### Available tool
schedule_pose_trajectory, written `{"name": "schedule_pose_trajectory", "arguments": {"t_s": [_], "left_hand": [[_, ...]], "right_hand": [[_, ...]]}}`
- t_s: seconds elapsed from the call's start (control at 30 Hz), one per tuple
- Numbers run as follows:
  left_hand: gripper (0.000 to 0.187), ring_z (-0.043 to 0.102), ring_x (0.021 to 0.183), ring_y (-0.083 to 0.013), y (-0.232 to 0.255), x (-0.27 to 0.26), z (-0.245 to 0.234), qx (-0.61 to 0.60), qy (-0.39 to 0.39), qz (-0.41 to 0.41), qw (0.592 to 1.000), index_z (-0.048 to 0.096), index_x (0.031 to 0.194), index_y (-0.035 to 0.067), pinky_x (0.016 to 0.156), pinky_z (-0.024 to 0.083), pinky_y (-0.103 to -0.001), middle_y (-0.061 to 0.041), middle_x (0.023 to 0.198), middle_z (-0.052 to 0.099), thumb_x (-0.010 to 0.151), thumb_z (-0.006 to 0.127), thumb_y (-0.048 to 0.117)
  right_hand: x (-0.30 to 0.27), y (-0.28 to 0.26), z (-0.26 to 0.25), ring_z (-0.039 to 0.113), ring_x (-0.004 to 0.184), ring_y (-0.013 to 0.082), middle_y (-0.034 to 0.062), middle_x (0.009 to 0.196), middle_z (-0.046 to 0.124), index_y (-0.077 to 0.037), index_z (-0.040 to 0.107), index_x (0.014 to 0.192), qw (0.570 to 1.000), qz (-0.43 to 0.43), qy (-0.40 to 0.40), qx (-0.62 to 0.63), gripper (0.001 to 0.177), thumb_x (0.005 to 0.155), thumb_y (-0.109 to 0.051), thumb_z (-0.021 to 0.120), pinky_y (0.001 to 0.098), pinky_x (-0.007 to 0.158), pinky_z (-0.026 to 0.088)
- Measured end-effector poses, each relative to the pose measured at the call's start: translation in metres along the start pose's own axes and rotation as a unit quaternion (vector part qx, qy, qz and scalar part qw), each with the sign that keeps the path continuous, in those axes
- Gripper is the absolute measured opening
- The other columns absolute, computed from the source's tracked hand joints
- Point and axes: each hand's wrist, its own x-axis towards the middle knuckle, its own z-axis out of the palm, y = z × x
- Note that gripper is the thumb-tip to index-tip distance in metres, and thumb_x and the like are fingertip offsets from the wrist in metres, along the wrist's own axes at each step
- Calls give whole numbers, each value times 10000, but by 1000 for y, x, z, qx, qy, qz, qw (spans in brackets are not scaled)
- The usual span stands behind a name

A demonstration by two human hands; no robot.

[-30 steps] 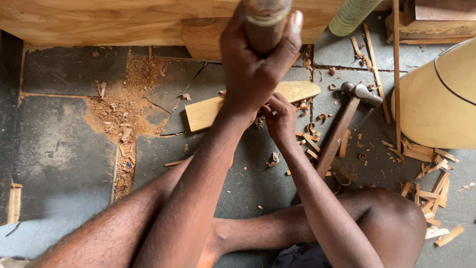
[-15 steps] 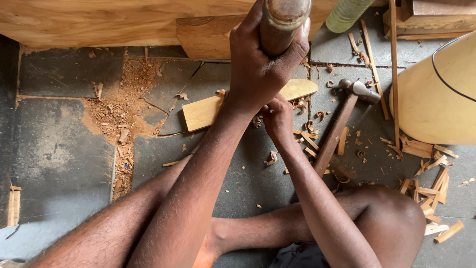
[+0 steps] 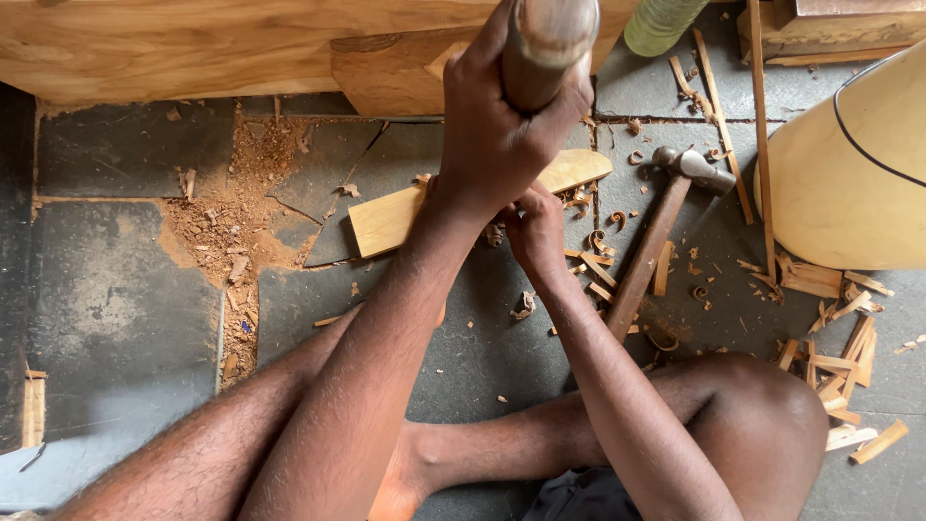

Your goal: The person sits on the floor and carves a piece of wood using a chisel and a wooden mallet. They repeatedly strike the chisel to shape the wood, creating wood shavings that accumulate on the floor.

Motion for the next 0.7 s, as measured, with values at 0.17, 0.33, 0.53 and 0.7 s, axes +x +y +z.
{"name": "schedule_pose_trajectory", "arguments": {"t_s": [0.17, 0.33, 0.53, 0.7], "left_hand": [[164, 675, 512, -175, -16, 25, 14, 90, -30, -94, 991, 631, 903, 44, 508, 523, -316, -100, 651, 650, 935, 761, 139], [382, 752, 697, -136, -16, 15, 18, 36, -109, 16, 993, 582, 1208, 62, 627, 643, -313, -51, 835, 736, 887, 733, 202], [486, 809, 876, -191, -28, -15, 21, 68, -98, 55, 991, 503, 1386, 93, 834, 671, -337, -101, 1067, 758, 979, 732, 229], [477, 817, 871, -219, -18, -1, 12, 60, -40, -13, 997, 535, 1353, 63, 828, 674, -379, -123, 1074, 777, 941, 736, 193]], "right_hand": [[3, -8, -4, 733, 884, 255, 101, 1020, 730, -21, 726, 1026, 1000, -16, -10, -16, 189, 860, 60, 767, 375, 759, 578], [-5, 33, 10, 734, 913, 245, 92, 1012, 750, -42, 741, 992, 999, -23, -6, -40, 198, 825, 62, 758, 365, 783, 598], [-12, 48, 9, 733, 969, 239, 138, 1022, 764, -33, 715, 1103, 998, 50, -31, 14, 227, 883, 7, 757, 374, 820, 591], [9, 2, -66, 745, 1038, 238, 137, 1176, 747, -79, 663, 1325, 981, 194, 9, 2, 404, 936, -138, 755, 365, 861, 630]]}}
